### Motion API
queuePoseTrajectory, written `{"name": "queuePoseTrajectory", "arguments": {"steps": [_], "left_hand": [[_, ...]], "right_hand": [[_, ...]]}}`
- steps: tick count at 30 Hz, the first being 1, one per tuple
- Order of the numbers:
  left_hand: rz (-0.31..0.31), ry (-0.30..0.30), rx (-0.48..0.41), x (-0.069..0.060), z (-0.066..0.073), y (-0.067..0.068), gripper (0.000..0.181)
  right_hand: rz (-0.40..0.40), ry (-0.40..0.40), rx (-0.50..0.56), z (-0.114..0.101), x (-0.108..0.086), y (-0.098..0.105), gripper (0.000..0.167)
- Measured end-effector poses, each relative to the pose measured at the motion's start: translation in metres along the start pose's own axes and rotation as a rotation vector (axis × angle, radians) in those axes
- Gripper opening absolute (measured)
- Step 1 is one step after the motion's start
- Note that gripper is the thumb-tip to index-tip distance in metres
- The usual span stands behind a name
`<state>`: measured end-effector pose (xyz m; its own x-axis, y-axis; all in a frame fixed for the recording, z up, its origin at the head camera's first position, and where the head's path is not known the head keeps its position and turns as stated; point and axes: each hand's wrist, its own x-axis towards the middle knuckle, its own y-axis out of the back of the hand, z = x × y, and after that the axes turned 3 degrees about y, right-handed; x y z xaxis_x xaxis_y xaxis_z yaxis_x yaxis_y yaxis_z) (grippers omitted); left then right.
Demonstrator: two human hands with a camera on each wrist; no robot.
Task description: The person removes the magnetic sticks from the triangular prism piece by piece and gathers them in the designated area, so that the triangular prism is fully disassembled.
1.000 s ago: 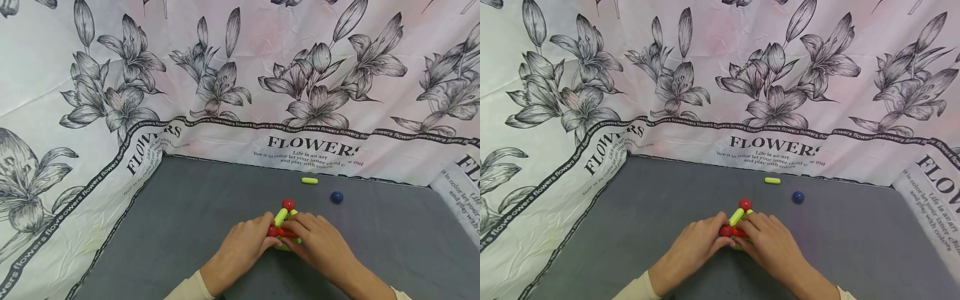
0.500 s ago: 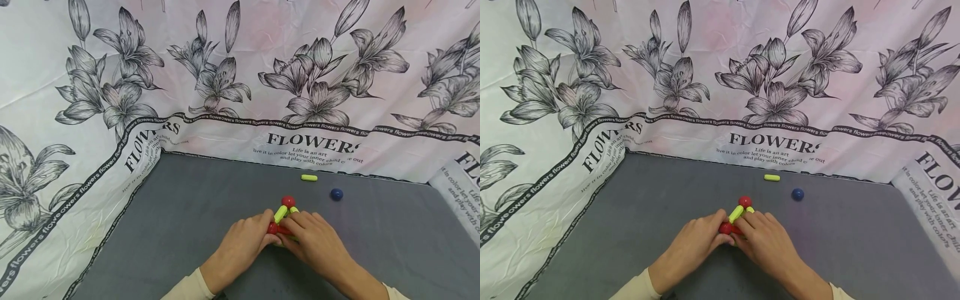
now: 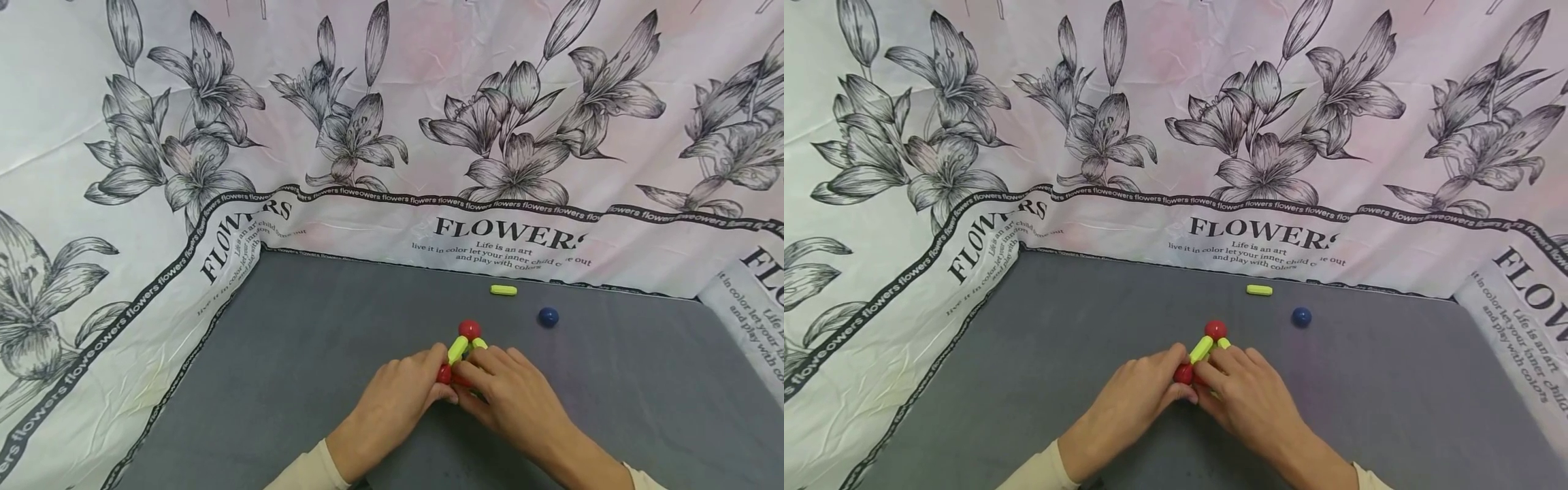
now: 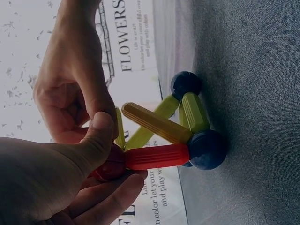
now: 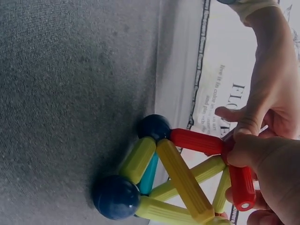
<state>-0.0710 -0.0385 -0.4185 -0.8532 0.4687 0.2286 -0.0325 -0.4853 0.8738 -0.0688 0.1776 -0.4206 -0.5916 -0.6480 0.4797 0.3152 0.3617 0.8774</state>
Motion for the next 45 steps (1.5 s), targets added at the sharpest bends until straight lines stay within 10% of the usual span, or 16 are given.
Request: {"name": "queuePoseTrajectory", "arguments": {"steps": [8, 14, 26, 33, 45], "left_hand": [[0.023, -0.002, -0.049, 0.000, -0.003, -0.001, 0.040], [-0.020, 0.023, -0.028, 0.000, -0.002, 0.000, 0.037], [-0.027, 0.035, 0.024, 0.000, 0.003, 0.001, 0.033], [-0.044, 0.048, 0.024, -0.001, 0.003, -0.001, 0.033], [-0.025, 0.042, 0.059, -0.002, 0.005, -0.001, 0.034]], "right_hand": [[0.041, -0.022, 0.038, 0.006, 0.002, 0.015, 0.024], [0.072, -0.098, 0.063, 0.022, -0.003, 0.027, 0.058], [0.127, -0.149, 0.012, 0.060, -0.012, 0.032, 0.070], [0.114, -0.188, 0.024, 0.070, -0.014, 0.025, 0.023], [-0.034, -0.327, 0.015, 0.114, -0.006, -0.004, 0.015]]}}
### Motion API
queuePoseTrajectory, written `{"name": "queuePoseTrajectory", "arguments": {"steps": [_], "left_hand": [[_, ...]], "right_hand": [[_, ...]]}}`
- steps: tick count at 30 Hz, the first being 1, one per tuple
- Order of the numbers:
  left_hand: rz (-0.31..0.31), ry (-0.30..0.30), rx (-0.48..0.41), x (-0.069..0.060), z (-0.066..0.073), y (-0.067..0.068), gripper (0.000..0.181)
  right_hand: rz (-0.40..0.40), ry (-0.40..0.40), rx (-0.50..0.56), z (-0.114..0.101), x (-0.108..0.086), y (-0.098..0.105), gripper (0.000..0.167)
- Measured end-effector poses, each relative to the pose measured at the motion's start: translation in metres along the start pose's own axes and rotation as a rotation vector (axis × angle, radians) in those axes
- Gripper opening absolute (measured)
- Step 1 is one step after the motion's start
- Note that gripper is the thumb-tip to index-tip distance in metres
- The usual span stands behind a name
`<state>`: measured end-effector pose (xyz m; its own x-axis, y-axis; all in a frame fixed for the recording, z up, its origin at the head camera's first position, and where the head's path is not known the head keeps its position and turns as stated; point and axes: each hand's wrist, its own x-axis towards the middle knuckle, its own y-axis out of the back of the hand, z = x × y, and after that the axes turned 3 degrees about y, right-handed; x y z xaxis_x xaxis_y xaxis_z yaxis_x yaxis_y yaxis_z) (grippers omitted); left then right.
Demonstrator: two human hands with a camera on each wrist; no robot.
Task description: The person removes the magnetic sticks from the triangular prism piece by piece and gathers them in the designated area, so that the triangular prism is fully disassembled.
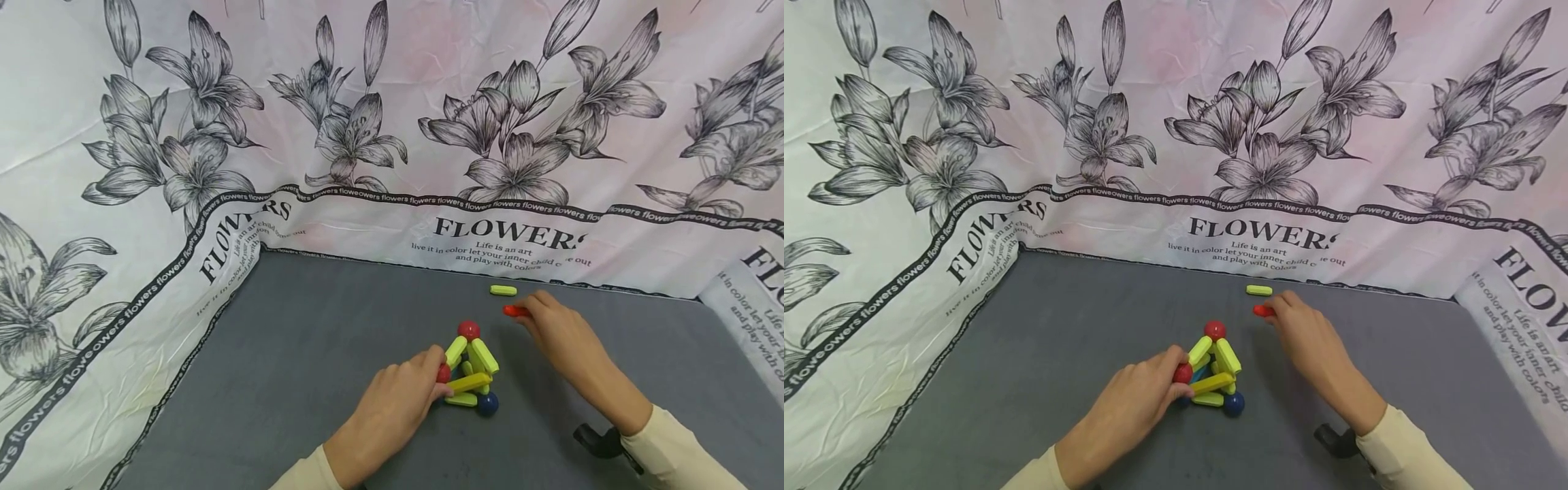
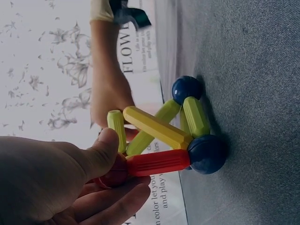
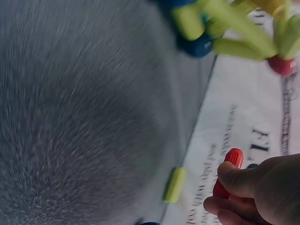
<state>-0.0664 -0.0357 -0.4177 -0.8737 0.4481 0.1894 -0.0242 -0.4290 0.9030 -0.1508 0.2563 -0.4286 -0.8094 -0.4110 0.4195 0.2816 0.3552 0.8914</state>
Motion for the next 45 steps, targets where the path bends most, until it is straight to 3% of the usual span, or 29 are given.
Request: {"name": "queuePoseTrajectory", "arguments": {"steps": [8, 17, 26, 36, 45], "left_hand": [[0.014, -0.026, 0.021, -0.001, 0.000, 0.000, 0.035], [0.024, -0.029, 0.032, -0.001, -0.003, 0.000, 0.035], [-0.010, -0.013, 0.001, -0.003, -0.004, 0.000, 0.035], [-0.035, -0.002, -0.035, -0.003, -0.005, -0.002, 0.036], [-0.012, -0.023, -0.043, 0.000, -0.006, -0.001, 0.037]], "right_hand": [[-0.134, -0.058, -0.042, 0.027, 0.017, -0.024, 0.017], [-0.215, -0.075, -0.079, 0.037, 0.036, -0.043, 0.017], [-0.209, -0.033, -0.127, 0.043, 0.042, -0.057, 0.019], [-0.196, -0.048, -0.140, 0.045, 0.045, -0.064, 0.015], [-0.199, -0.044, -0.152, 0.045, 0.050, -0.061, 0.018]]}}
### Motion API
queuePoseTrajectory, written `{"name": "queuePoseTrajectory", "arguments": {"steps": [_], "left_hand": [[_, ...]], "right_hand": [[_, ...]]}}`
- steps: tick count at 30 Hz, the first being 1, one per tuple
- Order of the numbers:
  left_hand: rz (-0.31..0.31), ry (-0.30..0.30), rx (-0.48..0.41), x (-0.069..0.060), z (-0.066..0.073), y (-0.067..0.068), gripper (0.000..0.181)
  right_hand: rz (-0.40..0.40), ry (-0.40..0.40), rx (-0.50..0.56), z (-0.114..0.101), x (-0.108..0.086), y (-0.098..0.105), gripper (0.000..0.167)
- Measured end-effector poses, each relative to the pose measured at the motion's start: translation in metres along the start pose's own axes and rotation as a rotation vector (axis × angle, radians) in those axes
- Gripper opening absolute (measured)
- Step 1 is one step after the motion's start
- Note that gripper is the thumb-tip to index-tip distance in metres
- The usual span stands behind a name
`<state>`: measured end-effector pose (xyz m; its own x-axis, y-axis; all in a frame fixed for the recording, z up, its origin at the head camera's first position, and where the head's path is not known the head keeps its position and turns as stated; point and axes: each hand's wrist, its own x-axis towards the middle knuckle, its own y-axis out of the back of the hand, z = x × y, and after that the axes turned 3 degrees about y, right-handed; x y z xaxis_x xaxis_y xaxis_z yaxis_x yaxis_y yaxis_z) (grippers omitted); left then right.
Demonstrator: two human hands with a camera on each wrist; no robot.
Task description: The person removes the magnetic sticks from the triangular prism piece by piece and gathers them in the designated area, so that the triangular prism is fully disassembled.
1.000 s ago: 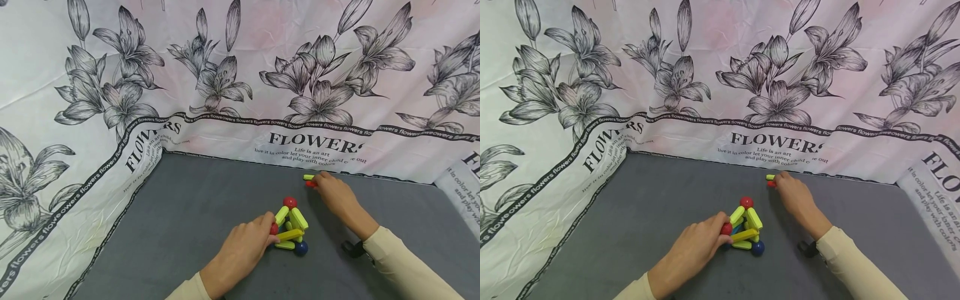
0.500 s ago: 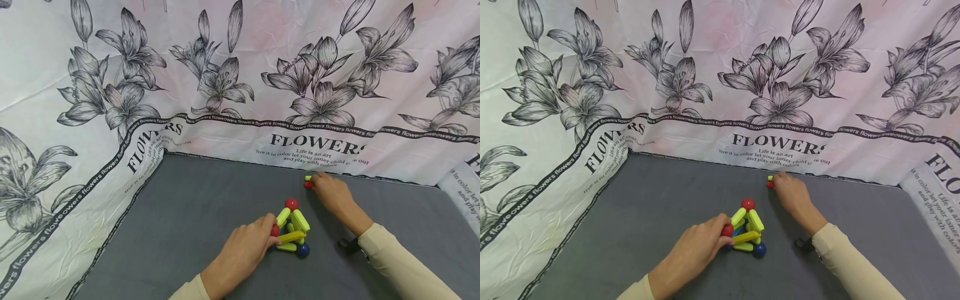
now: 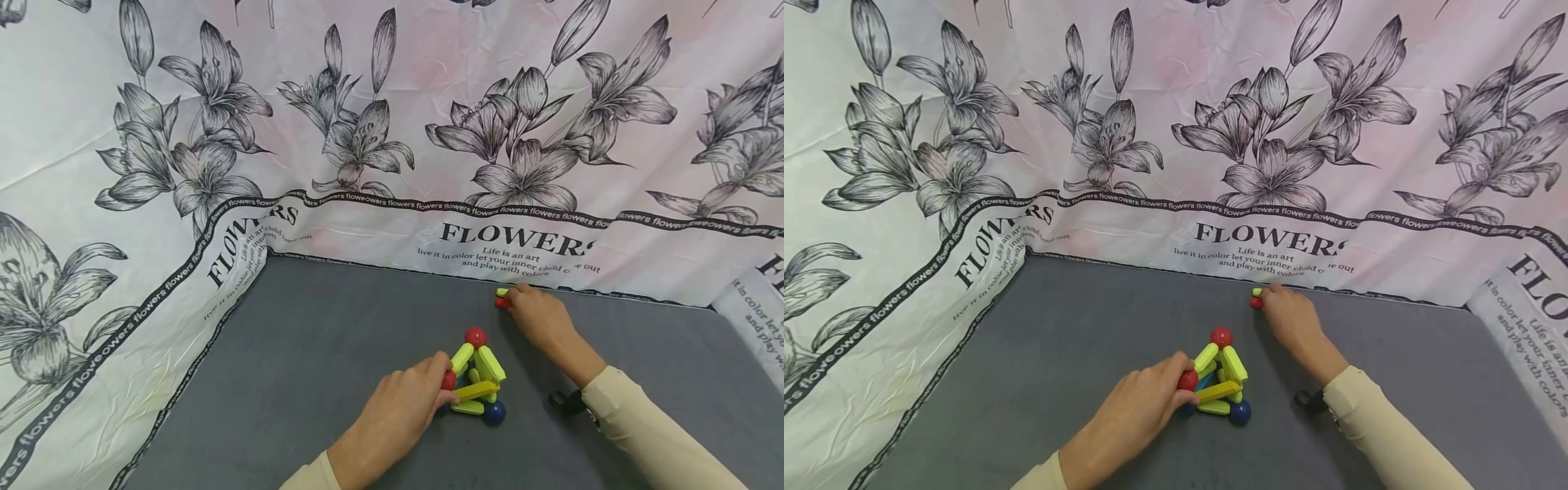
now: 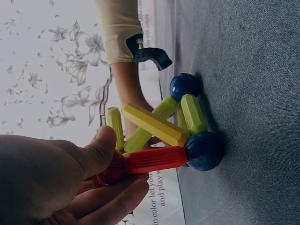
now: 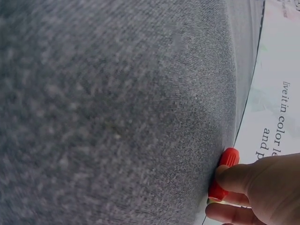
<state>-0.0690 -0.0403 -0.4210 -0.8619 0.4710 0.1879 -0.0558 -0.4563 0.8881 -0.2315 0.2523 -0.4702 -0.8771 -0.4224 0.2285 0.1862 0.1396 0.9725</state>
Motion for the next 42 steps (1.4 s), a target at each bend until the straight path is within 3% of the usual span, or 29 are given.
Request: {"name": "queuePoseTrajectory", "arguments": {"steps": [9, 16, 23, 29, 36, 42], "left_hand": [[-0.012, 0.013, -0.011, 0.001, 0.002, 0.002, 0.036], [-0.009, 0.019, -0.005, 0.001, 0.002, 0.002, 0.035], [-0.009, 0.019, -0.017, 0.001, 0.002, 0.001, 0.035], [-0.008, 0.016, -0.017, 0.000, 0.002, 0.001, 0.034], [0.009, 0.008, 0.011, -0.001, 0.002, 0.001, 0.033], [0.023, -0.002, 0.033, -0.001, 0.003, 0.000, 0.034]], "right_hand": [[0.034, 0.018, -0.029, 0.000, -0.003, 0.002, 0.019], [0.055, 0.034, -0.032, 0.001, -0.008, 0.005, 0.030], [0.061, -0.005, -0.006, -0.003, -0.020, 0.020, 0.032], [0.073, -0.021, 0.100, -0.019, -0.036, 0.039, 0.039], [0.042, -0.043, 0.262, -0.049, -0.055, 0.066, 0.033], [0.027, -0.023, 0.292, -0.075, -0.070, 0.085, 0.045]]}}
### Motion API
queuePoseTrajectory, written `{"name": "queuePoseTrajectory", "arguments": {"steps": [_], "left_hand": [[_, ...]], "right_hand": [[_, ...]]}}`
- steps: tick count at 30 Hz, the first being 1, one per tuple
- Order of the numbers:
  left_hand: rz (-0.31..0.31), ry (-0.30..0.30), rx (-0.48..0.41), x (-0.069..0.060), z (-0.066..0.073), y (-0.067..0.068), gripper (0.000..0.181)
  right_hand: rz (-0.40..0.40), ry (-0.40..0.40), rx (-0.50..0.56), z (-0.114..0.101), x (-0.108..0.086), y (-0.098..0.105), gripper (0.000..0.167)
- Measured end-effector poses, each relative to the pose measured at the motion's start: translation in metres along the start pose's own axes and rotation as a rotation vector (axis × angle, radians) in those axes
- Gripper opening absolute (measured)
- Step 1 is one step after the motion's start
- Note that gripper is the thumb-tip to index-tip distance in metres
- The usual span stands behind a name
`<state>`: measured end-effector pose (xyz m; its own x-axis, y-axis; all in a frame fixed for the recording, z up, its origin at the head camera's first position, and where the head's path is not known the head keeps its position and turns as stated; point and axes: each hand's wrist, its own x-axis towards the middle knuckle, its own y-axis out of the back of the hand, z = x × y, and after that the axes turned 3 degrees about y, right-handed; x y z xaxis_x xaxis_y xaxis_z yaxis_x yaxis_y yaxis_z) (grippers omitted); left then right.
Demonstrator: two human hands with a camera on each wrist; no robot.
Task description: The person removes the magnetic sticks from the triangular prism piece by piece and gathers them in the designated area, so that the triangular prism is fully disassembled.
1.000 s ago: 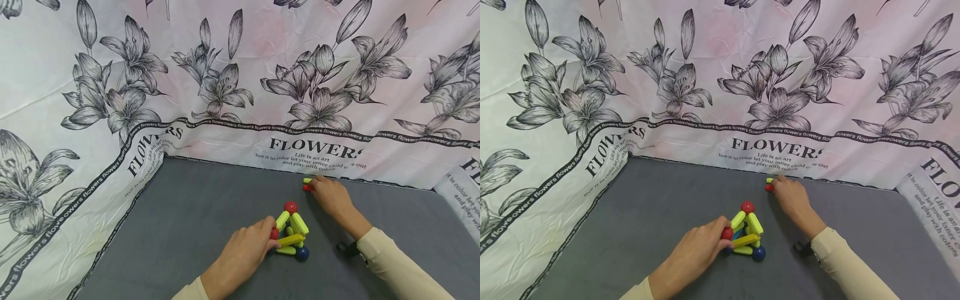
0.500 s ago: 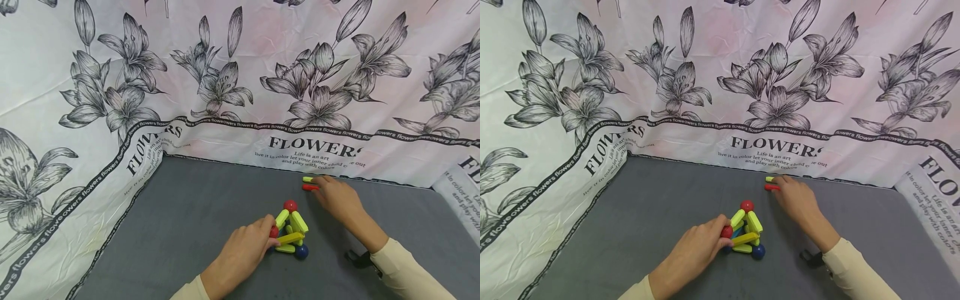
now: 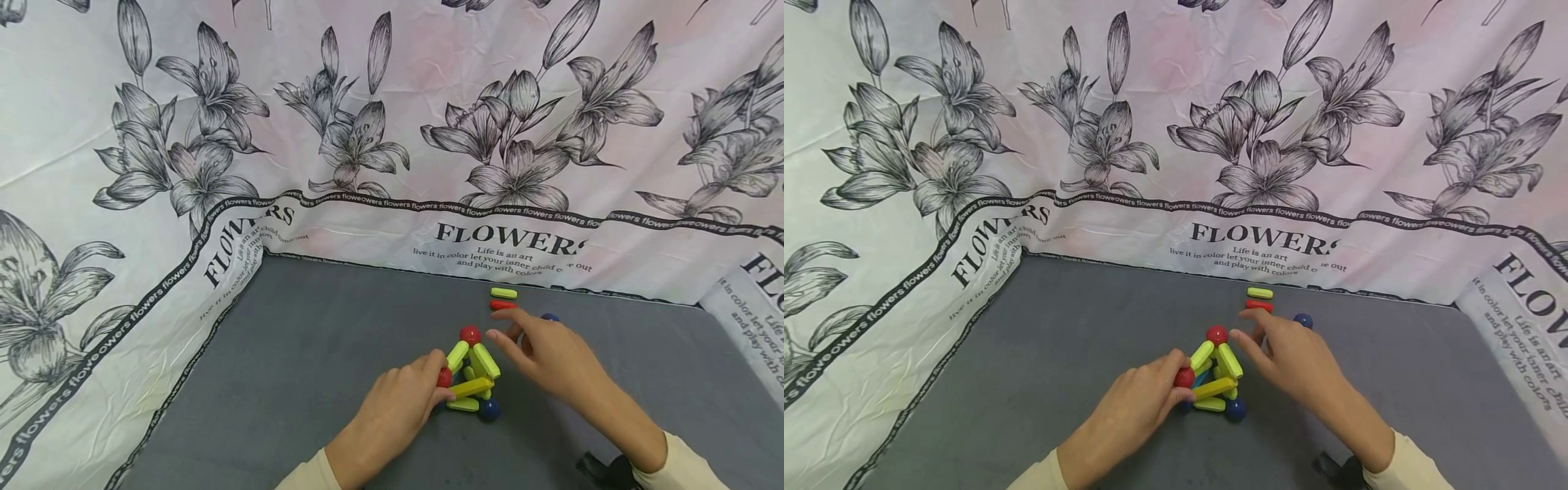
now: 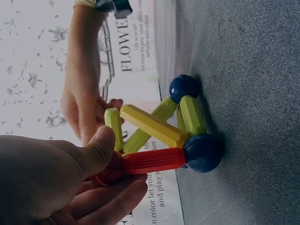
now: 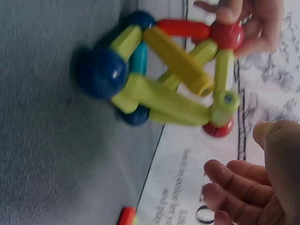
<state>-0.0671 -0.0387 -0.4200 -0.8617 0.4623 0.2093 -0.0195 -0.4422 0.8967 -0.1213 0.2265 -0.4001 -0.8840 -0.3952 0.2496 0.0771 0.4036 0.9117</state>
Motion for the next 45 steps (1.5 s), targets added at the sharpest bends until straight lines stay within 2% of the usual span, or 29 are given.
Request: {"name": "queuePoseTrajectory", "arguments": {"steps": [4, 12, 24, 39, 45], "left_hand": [[0.005, -0.002, 0.005, 0.000, 0.000, -0.001, 0.035], [-0.024, 0.017, -0.010, -0.001, -0.001, -0.001, 0.033], [-0.009, 0.003, -0.026, 0.001, -0.001, -0.002, 0.033], [0.009, -0.019, 0.016, 0.001, -0.001, -0.001, 0.032], [0.004, -0.011, 0.015, 0.001, -0.001, 0.000, 0.033]], "right_hand": [[0.012, 0.026, -0.022, -0.014, -0.007, 0.000, 0.045], [0.119, 0.131, -0.167, -0.025, -0.015, -0.019, 0.039], [0.150, 0.129, -0.244, -0.030, -0.015, -0.027, 0.038], [0.127, 0.115, -0.205, -0.029, -0.013, -0.028, 0.029], [0.144, 0.119, -0.181, -0.029, -0.012, -0.028, 0.026]]}}
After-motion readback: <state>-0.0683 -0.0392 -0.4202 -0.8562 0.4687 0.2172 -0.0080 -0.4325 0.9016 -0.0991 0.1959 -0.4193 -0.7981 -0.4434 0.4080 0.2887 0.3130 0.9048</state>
